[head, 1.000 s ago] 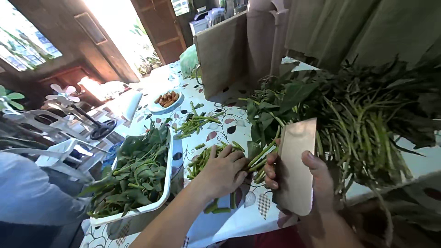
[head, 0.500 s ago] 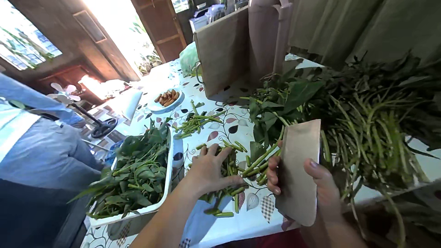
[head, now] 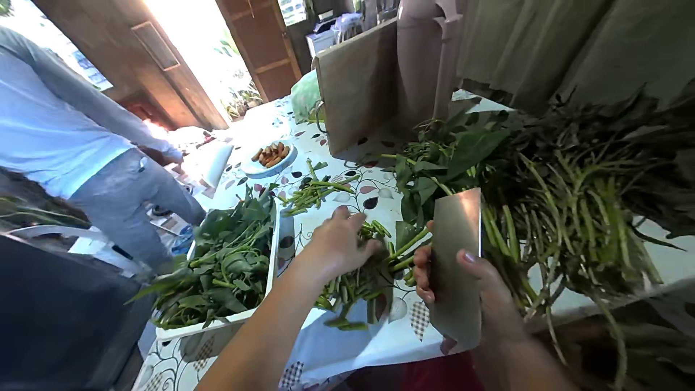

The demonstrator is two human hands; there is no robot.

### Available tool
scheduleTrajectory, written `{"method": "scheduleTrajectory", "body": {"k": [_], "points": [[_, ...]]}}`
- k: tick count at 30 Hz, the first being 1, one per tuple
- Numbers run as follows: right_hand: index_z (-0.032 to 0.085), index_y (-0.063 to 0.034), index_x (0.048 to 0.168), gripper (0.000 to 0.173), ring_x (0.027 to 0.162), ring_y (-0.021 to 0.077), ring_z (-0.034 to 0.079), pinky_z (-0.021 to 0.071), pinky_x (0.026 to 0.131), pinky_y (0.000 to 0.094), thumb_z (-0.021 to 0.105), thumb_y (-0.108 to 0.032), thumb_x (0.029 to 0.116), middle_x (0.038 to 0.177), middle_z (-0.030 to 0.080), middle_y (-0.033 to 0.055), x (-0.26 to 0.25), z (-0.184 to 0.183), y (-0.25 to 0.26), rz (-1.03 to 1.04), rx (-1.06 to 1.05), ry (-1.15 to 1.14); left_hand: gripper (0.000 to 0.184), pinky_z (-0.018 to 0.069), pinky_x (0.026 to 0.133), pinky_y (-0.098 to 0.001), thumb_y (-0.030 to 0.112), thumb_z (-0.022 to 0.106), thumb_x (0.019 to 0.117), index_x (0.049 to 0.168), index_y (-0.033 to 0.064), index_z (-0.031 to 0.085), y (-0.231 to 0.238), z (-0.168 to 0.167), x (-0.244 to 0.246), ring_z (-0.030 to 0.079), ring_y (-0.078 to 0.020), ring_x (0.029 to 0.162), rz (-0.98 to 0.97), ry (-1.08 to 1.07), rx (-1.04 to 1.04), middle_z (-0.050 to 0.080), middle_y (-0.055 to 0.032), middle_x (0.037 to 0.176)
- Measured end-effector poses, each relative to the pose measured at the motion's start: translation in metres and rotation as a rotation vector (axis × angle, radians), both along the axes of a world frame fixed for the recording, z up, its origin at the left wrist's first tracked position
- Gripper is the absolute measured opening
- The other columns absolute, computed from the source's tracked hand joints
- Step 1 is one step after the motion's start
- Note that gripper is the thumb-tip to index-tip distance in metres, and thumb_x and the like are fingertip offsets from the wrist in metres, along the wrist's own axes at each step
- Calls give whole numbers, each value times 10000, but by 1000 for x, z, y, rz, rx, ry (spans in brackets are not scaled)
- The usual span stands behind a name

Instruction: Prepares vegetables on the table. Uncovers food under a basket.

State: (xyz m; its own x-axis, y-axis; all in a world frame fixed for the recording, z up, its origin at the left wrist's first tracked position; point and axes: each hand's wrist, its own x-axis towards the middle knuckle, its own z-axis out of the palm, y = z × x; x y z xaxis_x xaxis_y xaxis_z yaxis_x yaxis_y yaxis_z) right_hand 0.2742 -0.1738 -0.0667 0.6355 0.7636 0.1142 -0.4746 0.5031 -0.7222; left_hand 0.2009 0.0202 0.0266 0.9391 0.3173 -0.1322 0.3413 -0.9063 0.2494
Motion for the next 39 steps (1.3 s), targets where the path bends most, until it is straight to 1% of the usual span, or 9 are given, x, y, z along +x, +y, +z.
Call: {"method": "scheduleTrajectory", "body": {"k": [3,10,13,17,19,23,30,36,39], "points": [[564,-85,1136,507,624,111,641,565,572,240,653,-511,876,793,646,19,0,0,1,3,9,30,503,212,1140,-743,411,499,1072,1547,247,477,-9,-13,22,295,-410,1510,-161,73,34,369,-127,1631],[518,-65,1195,553,680,167,693,605,624,294,606,-523,897,832,683,48,0,1,-1,9,1,34,517,257,1156,-686,457,368,1100,1375,119,646,-3,-12,-14,424,-358,1447,-239,51,74,580,-129,1451],[555,-71,1185,587,709,168,703,615,643,303,647,-560,875,852,693,44,0,-1,-2,21,0,9,833,254,1114,-771,766,392,942,1497,161,534,-4,-24,-65,343,-468,1475,-248,-147,161,459,-186,1558],[564,-74,1192,657,727,154,698,612,659,291,691,-609,832,881,685,31,-1,-2,-1,16,-13,-20,982,261,1038,-835,894,434,794,1533,251,491,-4,-63,-102,311,-572,1450,-344,-317,233,384,-247,1594],[493,-77,1279,712,748,147,694,609,664,285,671,-610,843,932,681,24,-2,1,-1,9,-37,-31,834,309,1046,-796,820,350,909,1508,263,514,2,-76,-102,353,-544,1442,-371,-364,285,421,-220,1580],[450,-77,1326,770,738,168,700,616,647,304,680,-620,832,953,685,45,-4,2,0,-33,-30,4,423,450,998,-695,390,569,1009,1364,174,649,7,-78,-80,564,-467,1294,-362,-513,371,610,-196,1397],[450,-131,1318,720,756,199,716,621,654,350,714,-591,831,969,712,47,-9,-3,-1,-246,201,95,301,507,873,-576,325,554,1023,1040,114,767,-17,-58,-28,687,-315,1070,-397,-626,402,737,-89,1061],[459,-122,1287,661,739,195,711,617,651,340,672,-581,862,948,705,60,-8,-5,-2,-213,234,113,249,378,1052,-590,142,564,1004,1173,35,712,-52,-35,17,546,-351,1273,-284,-43,190,647,-154,1264],[455,-104,1266,620,745,197,709,614,650,337,640,-563,893,951,703,61,-7,-6,-1,-195,244,127,311,393,1046,-572,260,562,1031,1172,19,699,-48,-25,25,573,-371,1229,-205,76,182,660,-187,1222]]}}
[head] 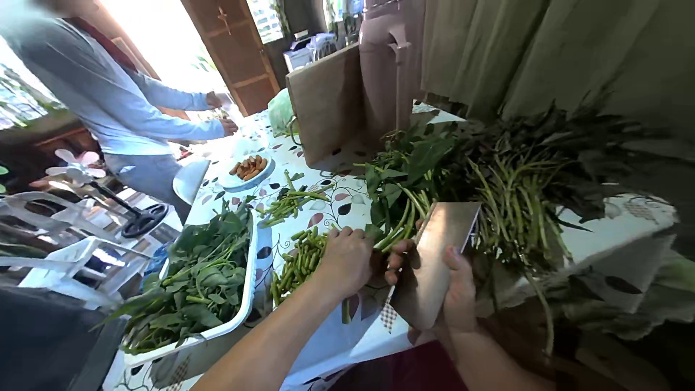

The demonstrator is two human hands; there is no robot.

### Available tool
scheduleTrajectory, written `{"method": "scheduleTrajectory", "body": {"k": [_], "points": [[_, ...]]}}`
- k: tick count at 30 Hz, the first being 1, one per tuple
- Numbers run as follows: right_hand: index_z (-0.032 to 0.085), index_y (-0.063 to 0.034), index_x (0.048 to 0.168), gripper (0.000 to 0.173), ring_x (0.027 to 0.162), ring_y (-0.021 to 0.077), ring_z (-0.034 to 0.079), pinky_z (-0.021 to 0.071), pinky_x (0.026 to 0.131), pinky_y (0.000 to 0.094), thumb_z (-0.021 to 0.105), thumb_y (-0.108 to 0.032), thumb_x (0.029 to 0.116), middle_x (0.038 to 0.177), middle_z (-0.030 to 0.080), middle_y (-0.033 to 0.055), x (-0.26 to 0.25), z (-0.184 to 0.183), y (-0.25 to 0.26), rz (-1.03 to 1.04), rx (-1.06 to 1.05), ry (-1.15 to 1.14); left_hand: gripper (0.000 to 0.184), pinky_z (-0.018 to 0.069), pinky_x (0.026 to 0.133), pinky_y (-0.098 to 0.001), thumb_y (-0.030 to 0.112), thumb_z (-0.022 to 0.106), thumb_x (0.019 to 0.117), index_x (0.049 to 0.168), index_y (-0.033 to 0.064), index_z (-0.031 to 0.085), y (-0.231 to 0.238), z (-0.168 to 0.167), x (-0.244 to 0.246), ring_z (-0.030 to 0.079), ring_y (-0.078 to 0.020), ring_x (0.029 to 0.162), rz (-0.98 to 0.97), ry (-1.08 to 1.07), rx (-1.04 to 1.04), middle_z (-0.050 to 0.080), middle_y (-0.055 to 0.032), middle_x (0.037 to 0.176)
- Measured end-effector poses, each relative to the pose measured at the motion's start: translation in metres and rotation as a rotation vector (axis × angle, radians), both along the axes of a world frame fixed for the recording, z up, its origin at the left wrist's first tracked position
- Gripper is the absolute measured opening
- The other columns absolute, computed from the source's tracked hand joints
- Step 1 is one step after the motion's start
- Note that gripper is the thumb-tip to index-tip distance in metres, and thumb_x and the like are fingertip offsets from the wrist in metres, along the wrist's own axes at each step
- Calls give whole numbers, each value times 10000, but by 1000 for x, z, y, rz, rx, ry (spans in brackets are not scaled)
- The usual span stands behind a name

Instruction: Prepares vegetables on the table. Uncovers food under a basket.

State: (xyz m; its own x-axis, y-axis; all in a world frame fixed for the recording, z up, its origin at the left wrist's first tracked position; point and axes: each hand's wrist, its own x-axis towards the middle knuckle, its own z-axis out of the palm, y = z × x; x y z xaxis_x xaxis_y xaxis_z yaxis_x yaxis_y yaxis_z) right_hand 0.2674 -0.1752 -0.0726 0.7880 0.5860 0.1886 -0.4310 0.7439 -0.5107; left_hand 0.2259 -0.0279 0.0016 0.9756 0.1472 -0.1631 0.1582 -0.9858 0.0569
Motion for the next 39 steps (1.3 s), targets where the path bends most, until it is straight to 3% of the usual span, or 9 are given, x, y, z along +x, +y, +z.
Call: {"method": "scheduleTrajectory", "body": {"k": [4,8,13,19,24,26,30,33,39], "points": [[433,-101,1308,656,803,187,717,618,690,332,654,-565,901,979,703,43,-1,-2,1,-18,30,14,330,385,1026,-620,307,606,989,1016,6,737,17,11,-6,600,-379,1160,58,-97,-158,684,-192,1100],[481,-84,1248,651,786,185,713,613,674,328,660,-590,879,964,705,57,-1,0,1,-54,60,18,336,313,1111,-593,306,574,1004,1000,5,724,21,28,-5,601,-304,1133,-31,-109,-399,678,-156,1062],[576,-112,1283,678,715,163,693,580,601,295,729,-584,820,958,713,72,2,-5,-2,-25,261,10,388,503,893,-531,275,452,1100,1103,-24,700,-7,44,41,651,-310,966,-43,17,-373,678,-195,1042],[512,-141,1411,761,760,223,694,590,648,363,750,-561,823,1030,699,121,8,-11,-1,103,376,-52,510,508,887,-593,450,513,1063,1052,-27,694,-29,23,104,658,-376,999,211,-40,-443,675,-238,1031],[606,-99,1287,688,832,231,689,588,747,397,730,-589,821,1055,693,117,10,-13,-1,235,336,-139,352,531,685,-408,330,591,1048,1026,-18,635,-27,28,104,606,-228,716,308,-153,-639,619,-155,869],[661,-89,1203,654,825,191,680,584,743,359,716,-617,823,1035,691,90,9,-14,0,222,288,-177,370,541,707,-419,341,567,1063,1088,-18,650,-26,46,91,624,-244,748,333,-189,-661,643,-173,932],[646,-111,1192,630,833,162,674,575,735,324,726,-613,821,1063,691,71,5,-15,3,106,250,-179,283,476,586,-272,256,537,1080,1032,5,658,-16,73,73,575,-121,633,319,-290,-781,643,-81,824],[575,-130,1305,708,855,199,683,579,745,354,749,-598,803,1078,689,88,7,-16,1,147,299,-180,254,485,597,-273,220,522,1081,1001,12,644,-4,75,62,563,-122,635,291,-464,-857,599,-74,798],[457,-108,1478,852,784,245,676,572,696,402,736,-562,814,1029,683,131,8,-6,-2,412,418,-181,269,469,563,-205,182,467,1101,1235,11,626,19,88,34,546,-79,630,287,-693,-1083,578,-42,830]]}}
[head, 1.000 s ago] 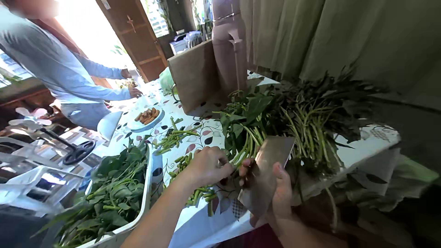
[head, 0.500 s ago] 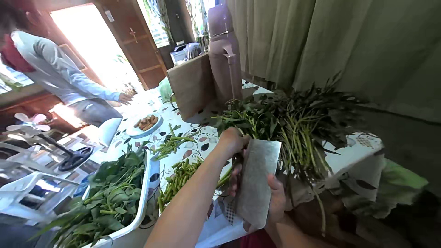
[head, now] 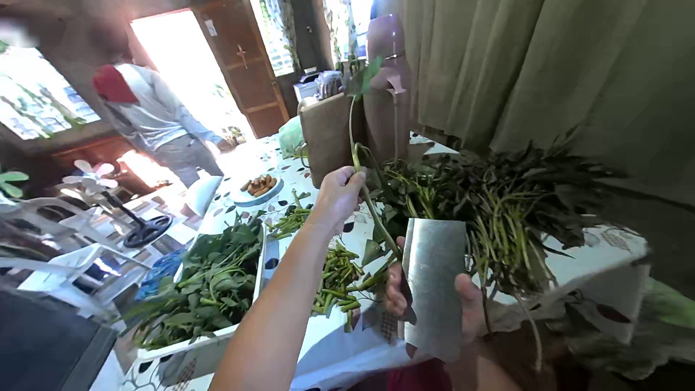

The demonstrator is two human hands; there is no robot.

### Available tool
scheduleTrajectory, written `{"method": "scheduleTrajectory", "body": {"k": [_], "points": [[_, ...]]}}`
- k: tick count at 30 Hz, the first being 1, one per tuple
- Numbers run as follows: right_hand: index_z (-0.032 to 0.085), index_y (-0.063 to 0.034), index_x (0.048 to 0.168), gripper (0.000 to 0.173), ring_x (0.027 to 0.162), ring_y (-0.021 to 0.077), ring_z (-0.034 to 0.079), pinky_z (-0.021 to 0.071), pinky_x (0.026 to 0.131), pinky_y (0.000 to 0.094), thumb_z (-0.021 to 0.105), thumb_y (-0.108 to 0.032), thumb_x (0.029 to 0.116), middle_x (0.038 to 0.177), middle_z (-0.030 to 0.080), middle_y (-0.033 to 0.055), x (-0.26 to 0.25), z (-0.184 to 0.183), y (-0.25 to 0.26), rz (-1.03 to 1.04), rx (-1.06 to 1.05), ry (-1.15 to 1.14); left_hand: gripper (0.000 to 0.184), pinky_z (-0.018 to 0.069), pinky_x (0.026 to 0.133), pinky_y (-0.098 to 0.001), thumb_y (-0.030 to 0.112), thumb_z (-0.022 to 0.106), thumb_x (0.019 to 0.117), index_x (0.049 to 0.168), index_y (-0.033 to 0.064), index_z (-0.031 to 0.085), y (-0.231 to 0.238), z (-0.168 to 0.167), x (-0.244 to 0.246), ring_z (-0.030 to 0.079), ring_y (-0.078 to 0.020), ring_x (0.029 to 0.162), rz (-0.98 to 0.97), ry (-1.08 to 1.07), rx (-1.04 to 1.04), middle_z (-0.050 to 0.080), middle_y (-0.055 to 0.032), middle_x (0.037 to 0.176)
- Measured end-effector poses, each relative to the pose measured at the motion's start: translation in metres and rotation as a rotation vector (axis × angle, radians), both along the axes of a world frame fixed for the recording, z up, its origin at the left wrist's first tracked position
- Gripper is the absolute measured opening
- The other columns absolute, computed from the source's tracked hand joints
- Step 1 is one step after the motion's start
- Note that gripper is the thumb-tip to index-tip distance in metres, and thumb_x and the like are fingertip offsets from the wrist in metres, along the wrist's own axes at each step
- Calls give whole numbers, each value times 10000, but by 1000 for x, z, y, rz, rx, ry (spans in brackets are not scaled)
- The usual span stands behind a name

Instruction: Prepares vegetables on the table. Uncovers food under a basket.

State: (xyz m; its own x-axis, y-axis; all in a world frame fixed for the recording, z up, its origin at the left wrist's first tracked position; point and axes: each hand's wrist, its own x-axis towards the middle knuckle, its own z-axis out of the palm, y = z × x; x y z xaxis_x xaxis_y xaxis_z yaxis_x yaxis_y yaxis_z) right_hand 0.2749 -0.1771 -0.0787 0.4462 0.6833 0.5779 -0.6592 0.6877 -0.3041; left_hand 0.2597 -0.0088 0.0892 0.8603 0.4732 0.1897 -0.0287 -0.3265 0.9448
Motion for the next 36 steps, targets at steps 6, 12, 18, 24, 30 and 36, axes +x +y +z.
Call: {"method": "scheduleTrajectory", "body": {"k": [6,12,18,24,30,36], "points": [[444,-106,1502,859,788,182,659,566,700,341,723,-571,836,1017,679,86,-2,14,5,-65,-30,-226,298,459,550,-183,148,400,1108,1284,16,602,46,9,-50,529,-46,599,13,-258,-35,584,22,756],[535,-98,1412,813,746,141,644,562,675,297,716,-630,823,978,681,57,4,53,29,-61,-126,-354,365,447,515,-164,141,324,1098,1272,46,630,75,10,-132,511,-27,563,70,-344,-80,569,49,724],[604,-100,1220,711,649,176,642,576,607,338,731,-640,775,824,641,56,3,87,99,190,-152,-131,302,487,520,-174,312,558,1015,1233,152,694,76,-31,-193,541,-21,549,-42,-464,-212,594,61,700],[594,-108,1257,720,662,176,636,557,602,334,707,-640,784,856,647,57,-10,102,131,262,86,-149,312,501,543,-179,311,628,999,1217,102,706,66,-72,-233,569,-21,569,-98,-450,-334,627,59,717],[556,-88,1360,817,663,169,628,559,608,325,736,-621,768,877,647,58,-18,110,149,243,115,-267,324,516,549,-183,329,664,981,1204,103,726,71,-88,-277,585,-29,576,16,-525,-350,637,48,723],[526,-101,1425,900,638,104,618,553,592,271,741,-659,752,846,651,7,-29,125,152,349,9,-539,291,517,555,-179,289,627,1002,1207,103,716,76,-100,-309,594,-27,593,82,-583,-346,645,40,739]]}}
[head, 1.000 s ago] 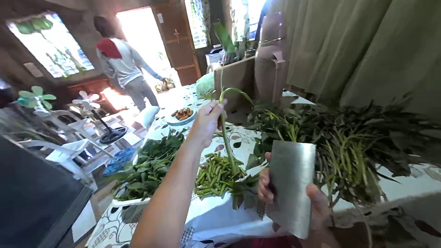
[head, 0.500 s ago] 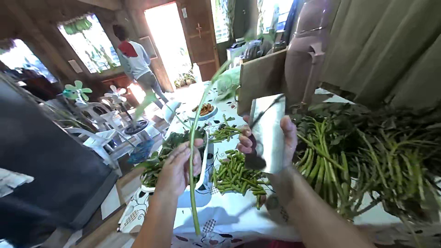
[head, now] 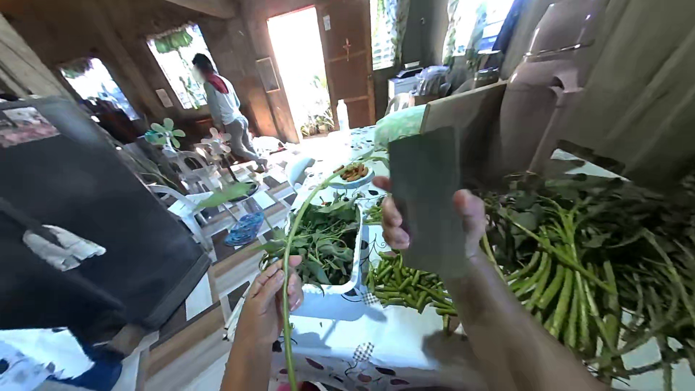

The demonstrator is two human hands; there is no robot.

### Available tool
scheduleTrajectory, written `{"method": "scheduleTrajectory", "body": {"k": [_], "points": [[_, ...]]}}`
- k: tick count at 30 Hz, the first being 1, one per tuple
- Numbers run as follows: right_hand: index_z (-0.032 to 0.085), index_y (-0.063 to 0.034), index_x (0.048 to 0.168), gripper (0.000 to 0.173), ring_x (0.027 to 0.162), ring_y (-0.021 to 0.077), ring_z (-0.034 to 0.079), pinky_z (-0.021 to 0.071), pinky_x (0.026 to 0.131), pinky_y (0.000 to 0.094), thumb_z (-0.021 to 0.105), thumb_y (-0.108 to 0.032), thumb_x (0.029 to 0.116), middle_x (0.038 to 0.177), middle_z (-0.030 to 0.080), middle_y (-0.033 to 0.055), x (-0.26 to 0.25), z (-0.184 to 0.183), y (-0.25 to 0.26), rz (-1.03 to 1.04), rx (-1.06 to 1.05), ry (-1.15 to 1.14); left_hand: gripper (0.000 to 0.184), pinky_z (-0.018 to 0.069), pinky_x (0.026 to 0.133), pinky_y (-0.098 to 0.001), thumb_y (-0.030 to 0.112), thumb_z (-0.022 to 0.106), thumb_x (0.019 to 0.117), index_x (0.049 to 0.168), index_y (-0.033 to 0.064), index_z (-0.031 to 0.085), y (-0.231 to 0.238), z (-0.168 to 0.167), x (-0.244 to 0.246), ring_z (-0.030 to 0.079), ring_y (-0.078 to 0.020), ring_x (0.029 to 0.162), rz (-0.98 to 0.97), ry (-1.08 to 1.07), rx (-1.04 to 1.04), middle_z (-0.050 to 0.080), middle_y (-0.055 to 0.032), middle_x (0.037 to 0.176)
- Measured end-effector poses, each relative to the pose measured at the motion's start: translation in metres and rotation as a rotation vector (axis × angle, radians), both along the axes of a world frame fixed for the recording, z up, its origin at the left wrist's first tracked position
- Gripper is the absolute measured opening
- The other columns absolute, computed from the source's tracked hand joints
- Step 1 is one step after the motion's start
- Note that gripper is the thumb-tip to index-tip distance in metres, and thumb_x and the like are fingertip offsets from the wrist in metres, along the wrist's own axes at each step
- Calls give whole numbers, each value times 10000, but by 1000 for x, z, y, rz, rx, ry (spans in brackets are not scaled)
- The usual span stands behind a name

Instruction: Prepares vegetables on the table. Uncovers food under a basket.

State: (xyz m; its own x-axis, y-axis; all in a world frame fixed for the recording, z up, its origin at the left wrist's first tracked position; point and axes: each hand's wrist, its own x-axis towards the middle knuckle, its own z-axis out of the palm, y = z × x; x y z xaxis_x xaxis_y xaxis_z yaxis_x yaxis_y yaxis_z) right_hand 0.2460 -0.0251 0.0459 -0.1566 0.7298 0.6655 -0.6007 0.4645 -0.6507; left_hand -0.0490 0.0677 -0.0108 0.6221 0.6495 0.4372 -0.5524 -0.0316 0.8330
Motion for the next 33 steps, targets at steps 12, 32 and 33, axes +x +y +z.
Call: {"method": "scheduleTrajectory", "body": {"k": [12,32,33], "points": [[527,-166,1054,297,520,-39,496,428,497,106,524,-430,919,684,541,-95,-31,15,26,-65,-255,-577,309,490,627,-151,332,581,1039,1252,149,712,2,-13,-45,587,14,677,-32,81,243,667,82,817],[296,-156,1477,812,594,-29,465,402,548,154,690,-375,801,829,542,-59,-49,17,38,-253,-303,-812,359,425,624,-63,70,476,928,1189,-8,711,-3,10,-74,500,117,679,452,650,791,693,44,915],[316,-134,1460,810,673,-5,510,444,631,198,701,-363,786,873,561,-37,-53,19,36,-313,-313,-865,358,423,612,-63,83,483,924,1180,-10,715,-7,11,-73,494,117,665,494,656,806,688,44,889]]}}
